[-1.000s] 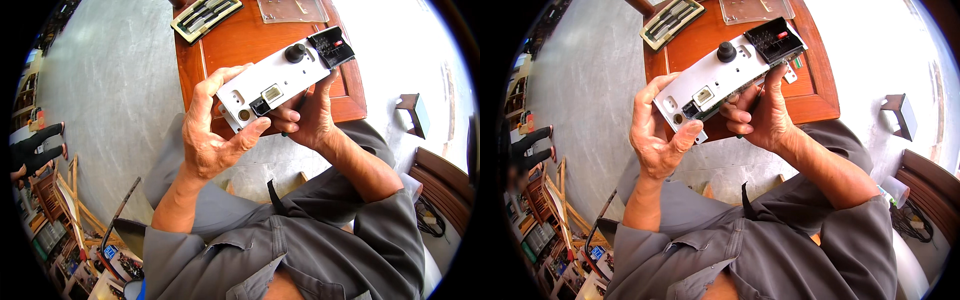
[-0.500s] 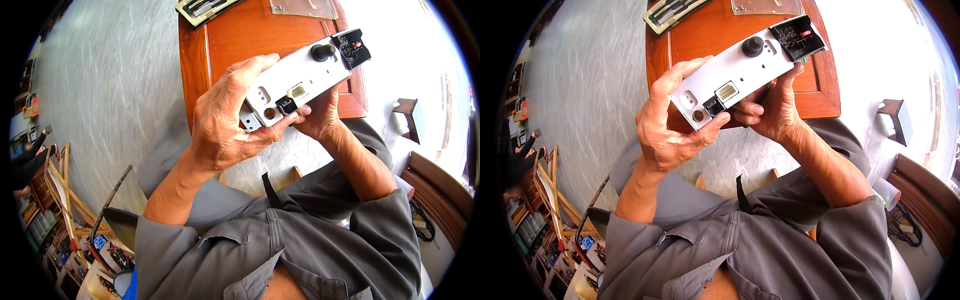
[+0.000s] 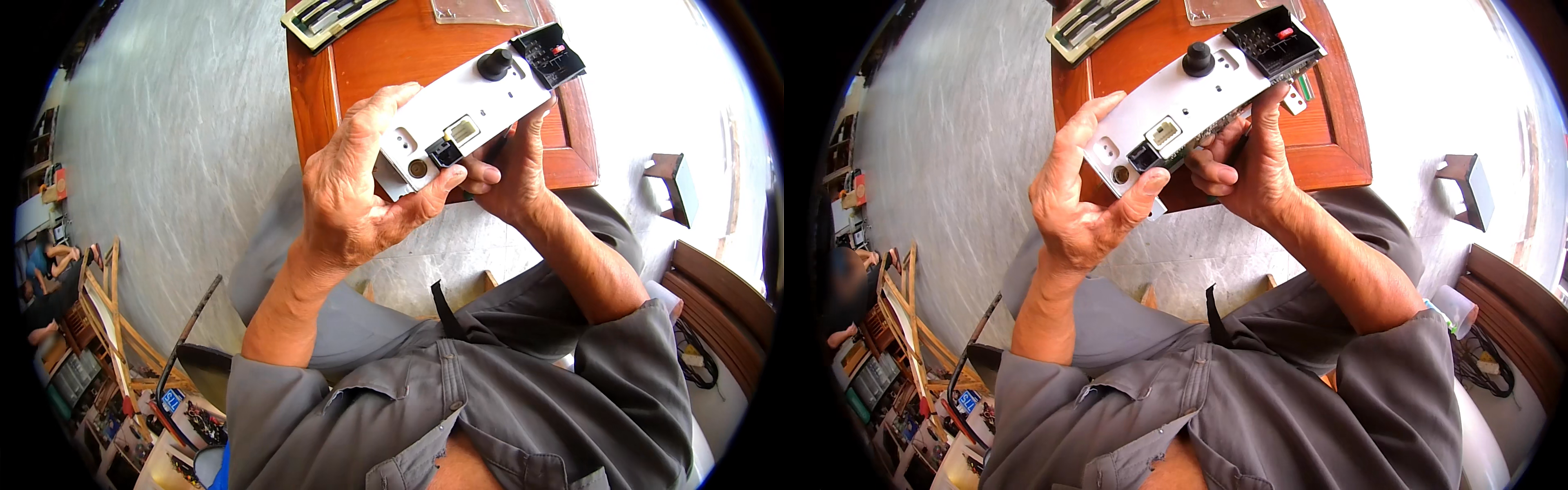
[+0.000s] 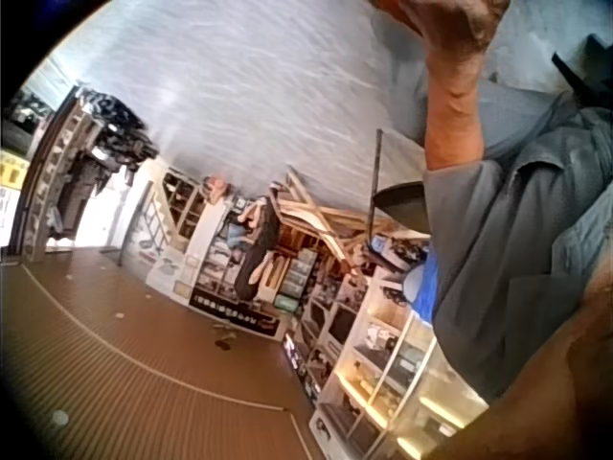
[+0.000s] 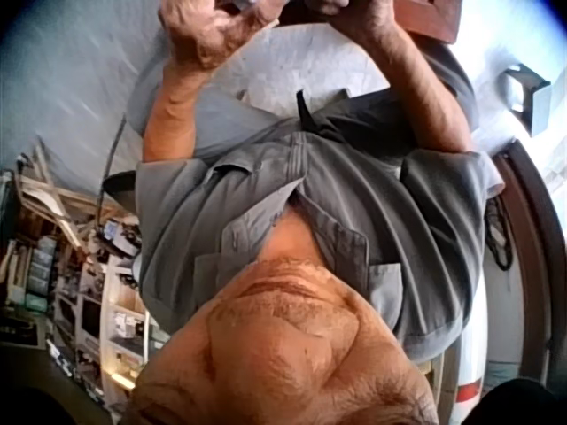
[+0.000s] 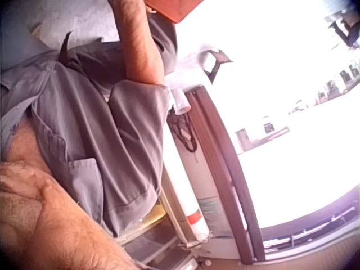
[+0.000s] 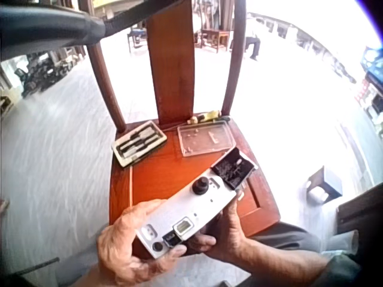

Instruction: The person uses a screwdriver to remove screws from a green circuit board mounted on a metal chassis. They rotate the device to access different sides and continue unscrewing components while holding the unit in their hands.

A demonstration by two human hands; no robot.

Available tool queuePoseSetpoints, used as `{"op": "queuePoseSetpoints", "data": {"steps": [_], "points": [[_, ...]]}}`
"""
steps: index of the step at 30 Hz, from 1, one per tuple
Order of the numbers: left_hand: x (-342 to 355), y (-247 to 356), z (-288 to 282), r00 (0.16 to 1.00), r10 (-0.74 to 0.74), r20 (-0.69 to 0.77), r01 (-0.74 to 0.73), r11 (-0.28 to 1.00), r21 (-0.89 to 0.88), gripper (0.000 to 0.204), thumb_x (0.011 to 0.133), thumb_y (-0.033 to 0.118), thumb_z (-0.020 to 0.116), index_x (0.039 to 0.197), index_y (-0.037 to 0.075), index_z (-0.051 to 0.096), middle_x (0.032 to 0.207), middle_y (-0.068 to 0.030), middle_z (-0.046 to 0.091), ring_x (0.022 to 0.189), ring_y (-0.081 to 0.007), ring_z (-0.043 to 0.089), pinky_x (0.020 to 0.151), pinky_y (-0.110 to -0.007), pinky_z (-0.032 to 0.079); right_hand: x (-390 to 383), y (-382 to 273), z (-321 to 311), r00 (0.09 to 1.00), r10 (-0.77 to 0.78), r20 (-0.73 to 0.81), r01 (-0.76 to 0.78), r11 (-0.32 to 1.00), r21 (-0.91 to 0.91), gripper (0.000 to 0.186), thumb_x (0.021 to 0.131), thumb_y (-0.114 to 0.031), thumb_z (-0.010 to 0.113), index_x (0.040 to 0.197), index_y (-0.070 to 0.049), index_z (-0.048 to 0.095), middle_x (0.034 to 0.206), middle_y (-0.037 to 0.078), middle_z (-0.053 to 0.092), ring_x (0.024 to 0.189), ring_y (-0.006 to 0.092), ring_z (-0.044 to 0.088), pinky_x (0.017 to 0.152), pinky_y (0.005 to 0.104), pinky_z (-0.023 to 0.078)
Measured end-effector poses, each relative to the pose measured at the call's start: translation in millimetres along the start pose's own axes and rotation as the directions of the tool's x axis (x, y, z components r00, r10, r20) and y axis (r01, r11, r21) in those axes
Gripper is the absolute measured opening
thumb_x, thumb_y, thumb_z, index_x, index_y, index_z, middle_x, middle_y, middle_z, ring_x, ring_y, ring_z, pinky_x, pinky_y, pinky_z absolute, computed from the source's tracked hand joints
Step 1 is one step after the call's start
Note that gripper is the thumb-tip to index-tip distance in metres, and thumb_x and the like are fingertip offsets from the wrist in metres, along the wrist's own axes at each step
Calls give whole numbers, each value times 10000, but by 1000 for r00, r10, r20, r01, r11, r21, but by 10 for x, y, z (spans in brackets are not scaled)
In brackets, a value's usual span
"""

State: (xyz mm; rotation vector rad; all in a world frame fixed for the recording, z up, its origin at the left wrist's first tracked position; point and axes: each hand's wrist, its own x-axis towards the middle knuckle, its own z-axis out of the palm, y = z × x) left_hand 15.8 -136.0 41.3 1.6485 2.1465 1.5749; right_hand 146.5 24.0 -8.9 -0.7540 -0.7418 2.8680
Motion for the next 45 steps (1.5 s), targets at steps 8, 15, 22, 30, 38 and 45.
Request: {"op": "queuePoseSetpoints", "data": {"steps": [8, 15, 22, 30, 38, 45], "points": [[24, 12, -15, 1000, -20, 13, 20, 1000, -3, 605, 841, 206, 854, 1308, -72, 589, 1242, -226, 680, 1064, -297, 699, 928, -379, 561, 30, 2, -14, 994, -10, 105, 10, 1000, 2, 1008, 750, -995, 344, 1039, -67, 609, 593, -14, 461, 437, 53, 324, 419, 214, 228], [107, -53, -18, 964, 249, -90, -243, 967, 72, 502, 801, 132, 882, 1233, 8, 659, 1291, -234, 650, 1145, -350, 668, 929, -423, 582, 54, 23, -34, 988, -33, 150, 31, 999, 19, 957, 796, -960, 361, 1062, -80, 630, 587, -11, 497, 442, 61, 355, 427, 222, 251], [44, -30, 21, 974, 215, -69, -216, 976, -5, 366, 803, 77, 870, 1114, 3, 694, 1271, -236, 655, 1155, -385, 671, 930, -450, 596, 70, 49, -60, 991, -41, 127, 34, 998, 57, 986, 778, -968, 371, 1080, -68, 639, 643, -14, 545, 447, 39, 370, 430, 199, 255], [104, -34, -54, 983, 184, 15, -181, 976, -123, 382, 829, 34, 832, 1152, 18, 628, 1294, -233, 661, 1221, -398, 647, 1027, -492, 540, 71, 40, -13, 996, -8, 91, -1, 995, 103, 958, 783, -969, 360, 1020, -84, 639, 662, -14, 563, 438, 46, 367, 415, 210, 229], [42, -47, 46, 993, 105, -54, -112, 981, -158, 322, 847, 17, 808, 1049, 21, 558, 1262, -242, 676, 1244, -442, 625, 1065, -543, 496, 95, 30, -35, 988, -14, 152, 9, 999, 34, 939, 778, -969, 364, 994, -97, 637, 595, -13, 494, 434, 58, 338, 417, 217, 225], [21, -60, 68, 990, 124, -74, -134, 980, -146, 299, 873, 21, 790, 1064, 19, 561, 1240, -243, 688, 1255, -437, 618, 1082, -540, 470, 82, 4, 44, 993, -8, 119, 5, 1000, 26, 902, 802, -958, 341, 982, -122, 628, 537, -13, 458, 408, 61, 317, 426, 216, 217]]}}
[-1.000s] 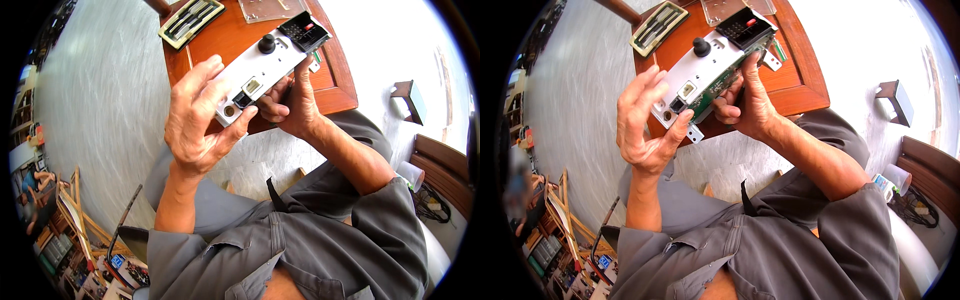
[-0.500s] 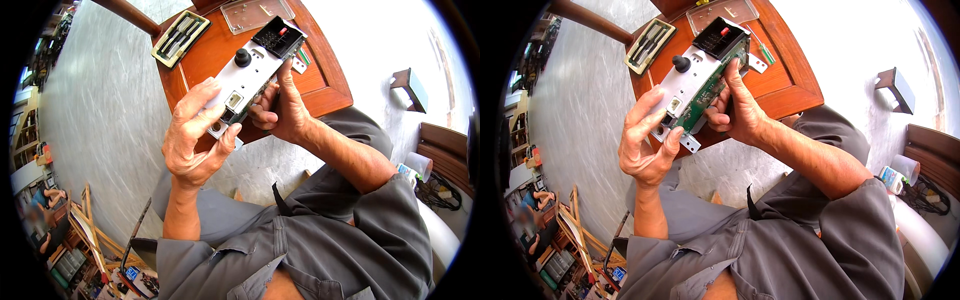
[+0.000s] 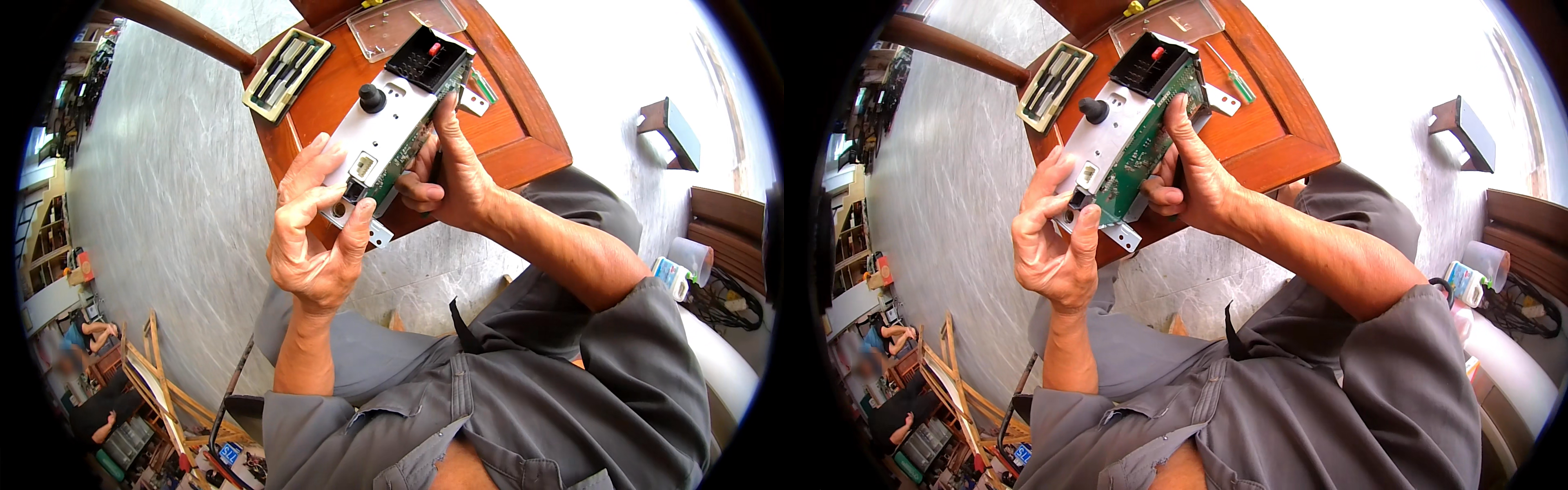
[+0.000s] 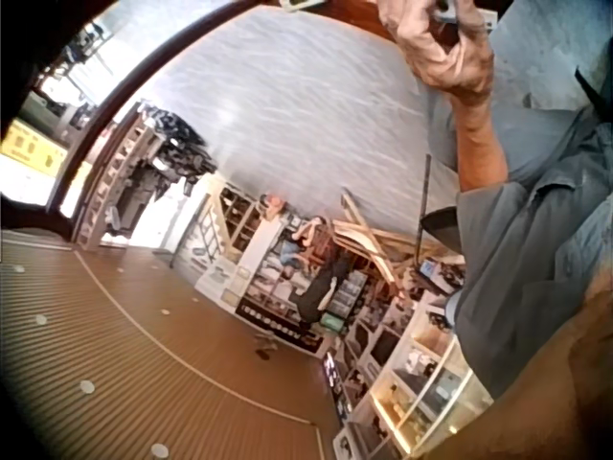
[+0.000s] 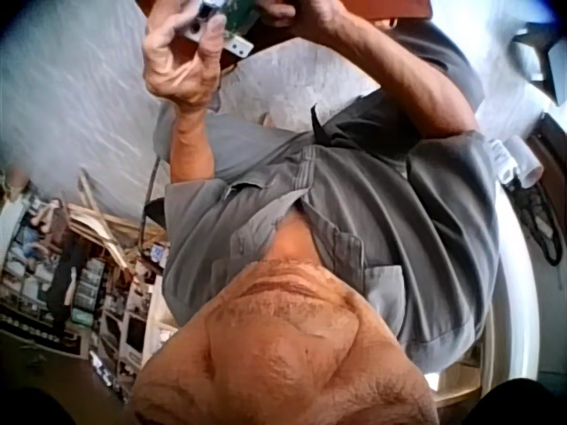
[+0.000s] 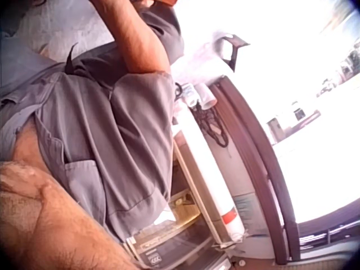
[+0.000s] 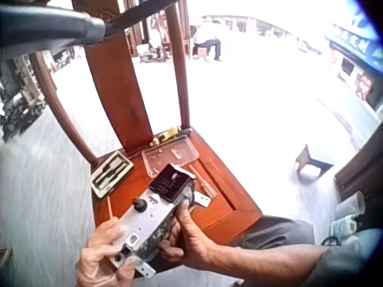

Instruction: The person uses a screwdriver to remove screws from a green circuit board mounted on a metal chassis. They rotate the device to access different sides and continue unscrewing components while holding the unit in their hands.

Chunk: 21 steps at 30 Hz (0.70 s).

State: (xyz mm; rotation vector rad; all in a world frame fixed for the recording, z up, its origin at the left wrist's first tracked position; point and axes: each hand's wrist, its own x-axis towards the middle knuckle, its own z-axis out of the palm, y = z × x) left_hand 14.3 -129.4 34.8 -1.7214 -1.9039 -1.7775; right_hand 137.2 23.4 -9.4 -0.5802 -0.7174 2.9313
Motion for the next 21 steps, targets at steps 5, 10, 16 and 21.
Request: {"op": "queuePoseSetpoints", "data": {"steps": [5, 10, 16, 21], "points": [[-34, 2, -13, 981, -182, -72, 171, 976, -136, 238, 964, 16, 686, 1168, -7, 564, 1370, -292, 603, 1332, -346, 562, 1110, -454, 455, 36, -24, 0, 998, 32, 51, -33, 999, 13, 766, 888, -889, 358, 900, -160, 595, 553, -47, 451, 432, 43, 299, 434, 214, 201], [57, -121, -80, 943, -286, -169, 244, 942, -232, 302, 985, 48, 671, 1256, -39, 567, 1414, -290, 575, 1282, -254, 589, 1081, -365, 488, 51, -94, 183, 997, 56, -45, -48, 986, 158, 464, 1016, -647, 522, 842, -217, 531, 650, -94, 467, 489, 29, 311, 453, 220, 176], [107, -175, -155, 854, -468, -226, 394, 867, -303, 272, 993, 115, 693, 1189, -59, 619, 1277, -230, 681, 1078, -173, 676, 989, -317, 538, 11, -41, 229, 999, 23, -22, -19, 987, 159, 354, 1021, -447, 654, 852, -189, 481, 645, -85, 409, 517, 20, 334, 469, 200, 205], [110, -302, -145, 806, -568, -167, 458, 776, -433, 312, 1009, 161, 685, 1230, -48, 615, 1250, -184, 694, 1057, -141, 673, 963, -297, 541, -32, -50, 327, 995, -8, -95, 18, 994, 104, 214, 1039, -268, 665, 929, -151, 523, 737, -82, 458, 550, 1, 373, 469, 186, 246]]}}
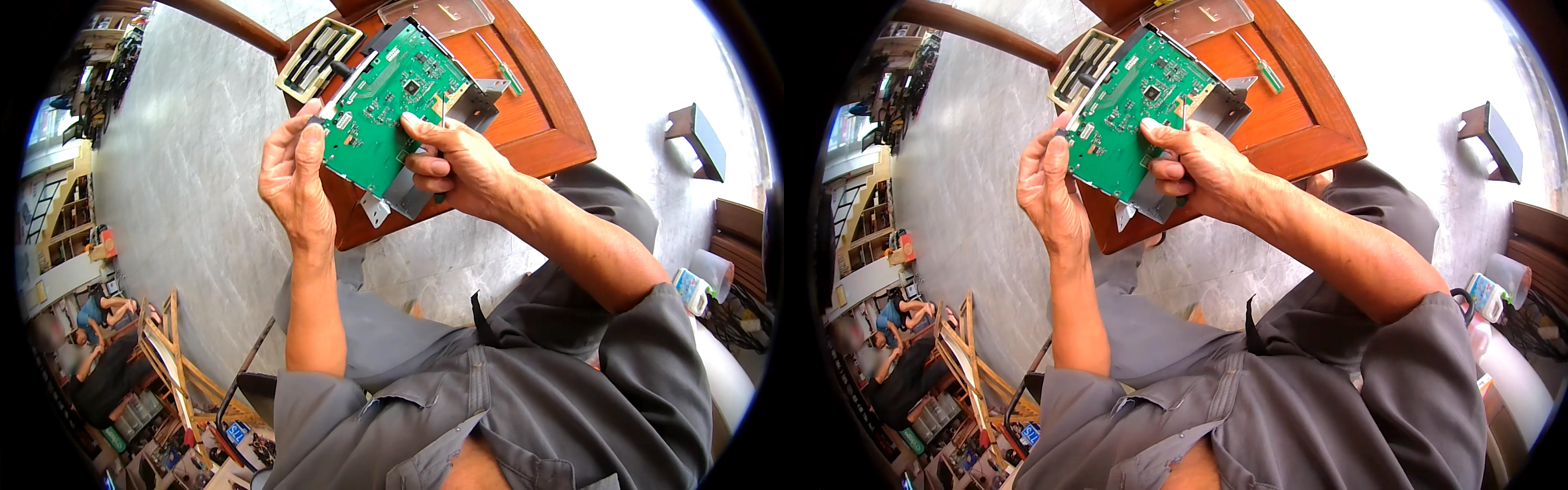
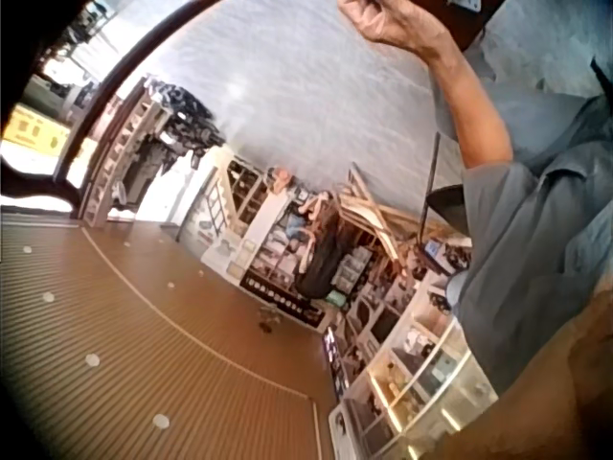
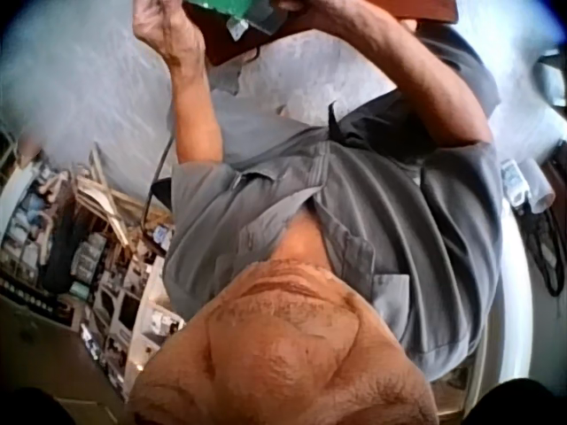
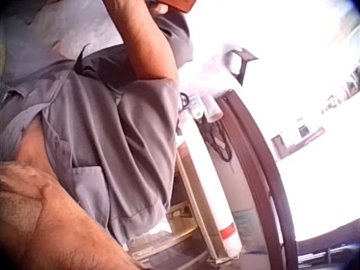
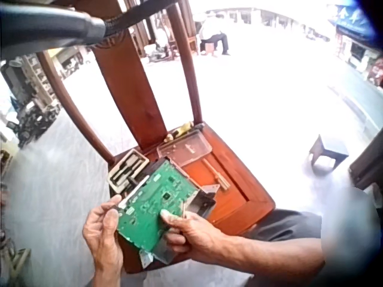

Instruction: The person uses a screwdriver to remove screws from a green circuit board mounted on a metal chassis. They rotate the device to access different sides and continue unscrewing components while holding the unit in their hands.

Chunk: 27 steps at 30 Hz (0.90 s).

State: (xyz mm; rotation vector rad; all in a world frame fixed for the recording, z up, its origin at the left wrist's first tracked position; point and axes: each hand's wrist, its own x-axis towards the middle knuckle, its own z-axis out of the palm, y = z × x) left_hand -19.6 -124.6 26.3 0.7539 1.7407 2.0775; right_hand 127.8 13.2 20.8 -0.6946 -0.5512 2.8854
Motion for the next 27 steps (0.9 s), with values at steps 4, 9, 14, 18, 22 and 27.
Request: {"op": "queuePoseSetpoints", "data": {"steps": [4, 9, 14, 18, 22, 27], "points": [[26, -64, -56, 993, -103, 60, 102, 995, 15, 415, 1042, 290, 639, 1291, -36, 574, 1249, -136, 664, 1082, -120, 617, 990, -304, 499, -11, 28, -7, 1000, -5, -16, 5, 1000, 22, 126, 1055, -218, 636, 991, -131, 571, 792, -86, 487, 569, -4, 408, 474, 176, 282], [-17, -74, 64, 962, -262, 77, 267, 961, -72, 477, 1066, 385, 587, 1309, -25, 561, 1196, -83, 642, 1095, -127, 588, 988, -315, 477, 43, 27, -66, 1000, 9, 27, -10, 1000, 22, 137, 1053, -235, 640, 1008, -118, 585, 798, -81, 489, 583, -1, 412, 476, 176, 287], [40, -113, 4, 922, -338, 191, 366, 920, -141, 401, 1079, 359, 572, 1255, 0, 597, 1132, -30, 652, 1046, -90, 579, 967, -286, 470, 21, -15, -26, 998, 44, -44, -41, 998, 56, 158, 1063, -232, 623, 980, -108, 569, 715, -79, 438, 559, -2, 372, 489, 186, 266], [32, -238, -102, 960, -216, 180, 232, 970, -74, 558, 1072, 392, 585, 1379, -71, 530, 1229, -68, 625, 1184, -114, 543, 1090, -293, 391, 2, 4, -40, 1000, 27, -2, -27, 999, 21, 175, 1066, -244, 621, 965, -124, 544, 673, -95, 392, 541, -8, 334, 494, 189, 255], [34, -238, -104, 962, -188, 196, 204, 977, -61, 639, 1066, 390, 596, 1443, -109, 468, 1282, -107, 607, 1244, -143, 520, 1137, -324, 354, -27, -13, -6, 999, 17, -28, -17, 1000, 8, 192, 1061, -241, 630, 940, -132, 529, 649, -97, 385, 530, -2, 314, 497, 194, 257], [16, -248, -109, 965, -189, 182, 201, 978, -50, 772, 1025, 461, 640, 1494, -102, 394, 1297, -119, 589, 1256, -156, 516, 1162, -336, 327, -12, -11, -29, 1000, 22, 2, -22, 999, 32, 202, 1056, -231, 639, 920, -135, 525, 606, -93, 378, 522, 7, 302, 511, 203, 276]]}}
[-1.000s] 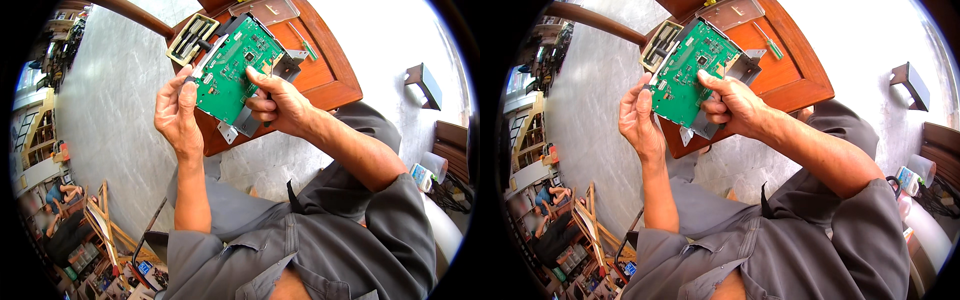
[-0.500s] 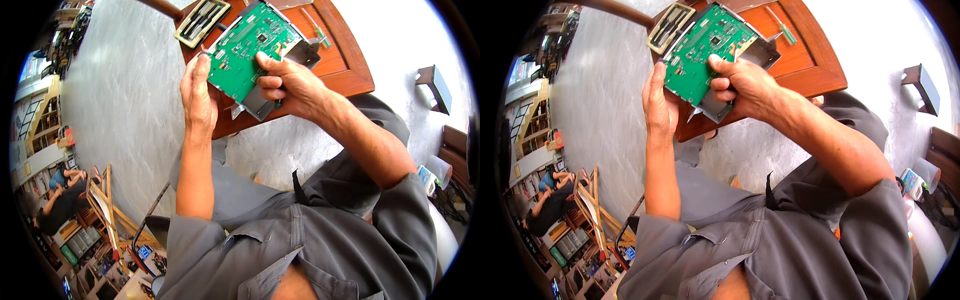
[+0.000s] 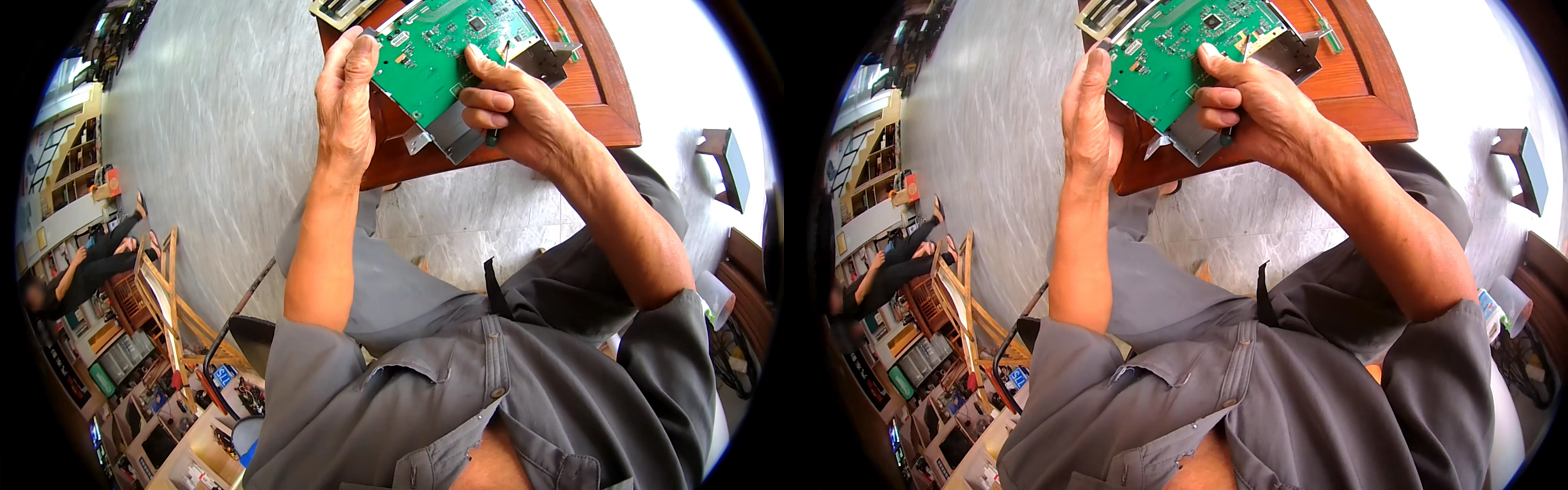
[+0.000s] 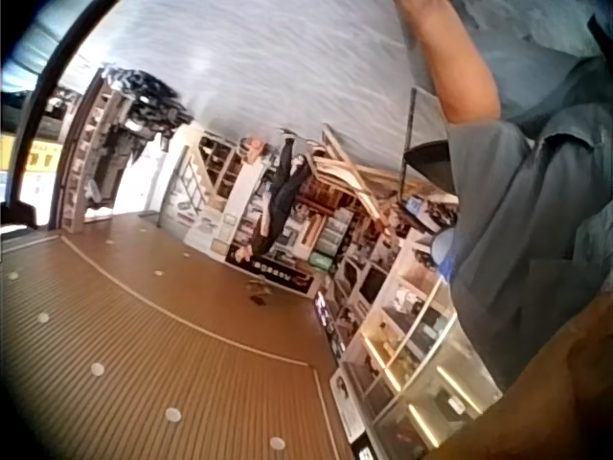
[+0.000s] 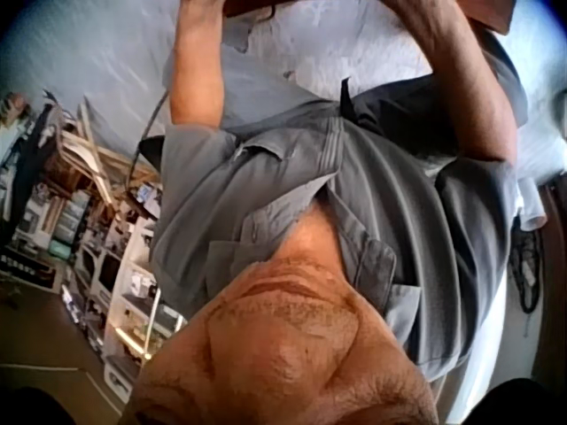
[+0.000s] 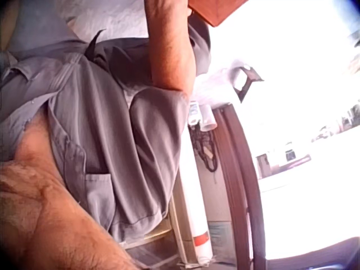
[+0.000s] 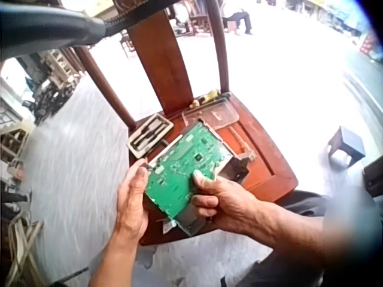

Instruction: The person uses a screwdriver to remove screws from a green circuit board mounted on a metal chassis. They rotate the device to access different sides and continue unscrewing components while holding the unit in their hands.

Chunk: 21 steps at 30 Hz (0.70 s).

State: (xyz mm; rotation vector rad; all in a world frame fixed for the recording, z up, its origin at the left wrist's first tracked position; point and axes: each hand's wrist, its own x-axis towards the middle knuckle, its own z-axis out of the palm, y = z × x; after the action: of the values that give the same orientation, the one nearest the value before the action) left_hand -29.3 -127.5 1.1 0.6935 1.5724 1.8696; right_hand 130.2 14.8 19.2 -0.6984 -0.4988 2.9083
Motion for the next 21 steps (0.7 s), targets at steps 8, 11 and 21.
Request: {"op": "queuePoseSetpoints", "data": {"steps": [8, 11, 21], "points": [[-88, 13, 148, 982, -137, 132, 150, 984, -98, 593, 946, 257, 775, 1404, -5, 504, 1320, -74, 605, 1229, -171, 570, 1113, -346, 432, 52, -82, -38, 993, -95, -76, 96, 995, 19, 180, 1062, -220, 627, 983, -110, 507, 646, -62, 430, 549, 22, 351, 507, 180, 287], [-108, 79, 139, 974, -145, 176, 159, 985, -71, 529, 971, 213, 740, 1400, -6, 521, 1333, -77, 605, 1239, -180, 570, 1110, -351, 443, -46, -132, 88, 985, -115, -130, 102, 989, -103, 188, 1060, -212, 629, 1001, -95, 494, 670, -40, 464, 557, 22, 377, 499, 174, 306], [-63, 132, 94, 974, -62, 217, 53, 997, 50, 595, 953, 297, 772, 1392, -11, 515, 1296, -94, 628, 1195, -191, 609, 1069, -360, 480, -200, -156, 27, 1000, 11, -28, -17, 980, -200, 188, 1100, -233, 545, 1028, -59, 541, 762, -40, 400, 588, 28, 346, 479, 195, 258]]}}
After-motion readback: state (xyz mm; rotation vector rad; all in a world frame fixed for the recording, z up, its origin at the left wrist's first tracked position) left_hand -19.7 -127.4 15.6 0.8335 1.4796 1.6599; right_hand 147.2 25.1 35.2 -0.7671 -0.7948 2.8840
